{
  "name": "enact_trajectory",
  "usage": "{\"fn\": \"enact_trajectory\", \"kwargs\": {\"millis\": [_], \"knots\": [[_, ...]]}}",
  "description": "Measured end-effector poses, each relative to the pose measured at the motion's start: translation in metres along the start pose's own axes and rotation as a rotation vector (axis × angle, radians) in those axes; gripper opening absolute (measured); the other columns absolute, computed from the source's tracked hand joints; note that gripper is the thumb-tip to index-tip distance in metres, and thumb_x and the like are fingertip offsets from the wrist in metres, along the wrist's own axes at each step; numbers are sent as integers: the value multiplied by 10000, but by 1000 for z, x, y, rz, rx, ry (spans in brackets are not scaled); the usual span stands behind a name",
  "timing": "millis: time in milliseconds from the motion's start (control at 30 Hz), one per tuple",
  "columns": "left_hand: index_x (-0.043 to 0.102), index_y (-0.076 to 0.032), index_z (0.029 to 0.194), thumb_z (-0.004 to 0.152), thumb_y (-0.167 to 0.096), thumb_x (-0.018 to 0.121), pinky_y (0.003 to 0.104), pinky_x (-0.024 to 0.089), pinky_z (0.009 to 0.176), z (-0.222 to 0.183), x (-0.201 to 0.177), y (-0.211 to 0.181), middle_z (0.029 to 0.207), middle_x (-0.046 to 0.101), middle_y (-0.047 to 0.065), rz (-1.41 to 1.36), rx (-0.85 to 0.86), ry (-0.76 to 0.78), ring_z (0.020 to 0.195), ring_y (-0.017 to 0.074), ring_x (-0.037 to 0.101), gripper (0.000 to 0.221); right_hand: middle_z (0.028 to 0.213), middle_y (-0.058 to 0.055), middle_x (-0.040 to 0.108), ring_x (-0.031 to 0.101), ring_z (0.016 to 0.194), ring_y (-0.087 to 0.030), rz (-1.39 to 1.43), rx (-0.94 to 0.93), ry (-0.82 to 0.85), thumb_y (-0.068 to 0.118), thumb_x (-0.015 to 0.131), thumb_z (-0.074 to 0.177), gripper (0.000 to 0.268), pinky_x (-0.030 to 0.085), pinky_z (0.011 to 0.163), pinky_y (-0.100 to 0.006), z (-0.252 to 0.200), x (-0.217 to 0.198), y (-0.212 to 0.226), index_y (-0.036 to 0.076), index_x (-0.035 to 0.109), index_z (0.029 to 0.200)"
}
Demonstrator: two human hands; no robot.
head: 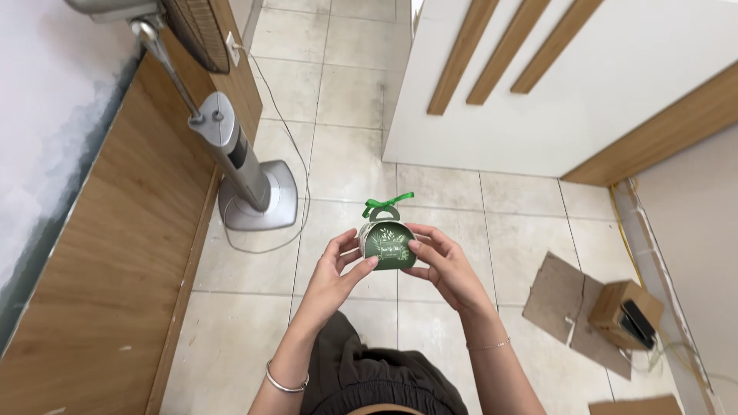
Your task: Checking and arranging small packaged items on a shelf.
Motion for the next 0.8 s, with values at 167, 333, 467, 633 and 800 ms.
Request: {"fn": "enact_trajectory", "kwargs": {"millis": [167, 333, 467, 633, 800], "knots": [[448, 79, 1433, 828, -242, 796, 363, 521, 1050, 94, -8, -3, 1409, 589, 201, -36, -23, -38, 1301, 255, 604, 768, 1255, -135, 668, 670, 1156, -229, 44, 16, -21, 245, 628, 951, 470, 600, 942, -450, 86, -19, 18, 27, 581, 1363], [481, 85, 1416, 837, -277, 789, 357, 521, 1033, 210, -20, -17, 1372, 630, 194, -8, -33, -57, 1262, 251, 640, 750, 1249, -139, 672, 678, 1153, -233, 31, 5, -67, 269, 612, 964, 474, 598, 950, -458, 190, -37, 53, 28, 583, 1371], [496, 82, 1408, 850, -305, 773, 353, 541, 1017, 320, -30, -52, 1353, 639, 197, -23, 5, 3, 1256, 250, 646, 734, 1260, -125, 665, 665, 1150, -232, 40, -45, -90, 254, 583, 985, 462, 591, 961, -460, 286, -47, 100, 20, 573, 1383], [502, 90, 1410, 861, -318, 778, 339, 527, 1025, 442, -36, -101, 1353, 648, 205, -6, 111, 36, 1256, 258, 647, 737, 1286, -91, 655, 650, 1180, -205, 69, -120, -126, 243, 543, 1004, 446, 585, 982, -456, 392, -52, 168, 15, 563, 1387], [494, 96, 1423, 866, -320, 784, 346, 545, 992, 531, -58, -123, 1359, 638, 204, -60, 179, -23, 1238, 257, 641, 753, 1273, -90, 648, 623, 1197, -188, 98, -163, -106, 284, 521, 1035, 457, 574, 1005, -481, 484, -48, 201, 20, 564, 1405]]}}
Point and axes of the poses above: each hand's wrist, its own z-axis towards the middle knuckle, its own x-axis out of the palm, y = z × x, the point moved 9 cm from there along z, towards the middle knuckle
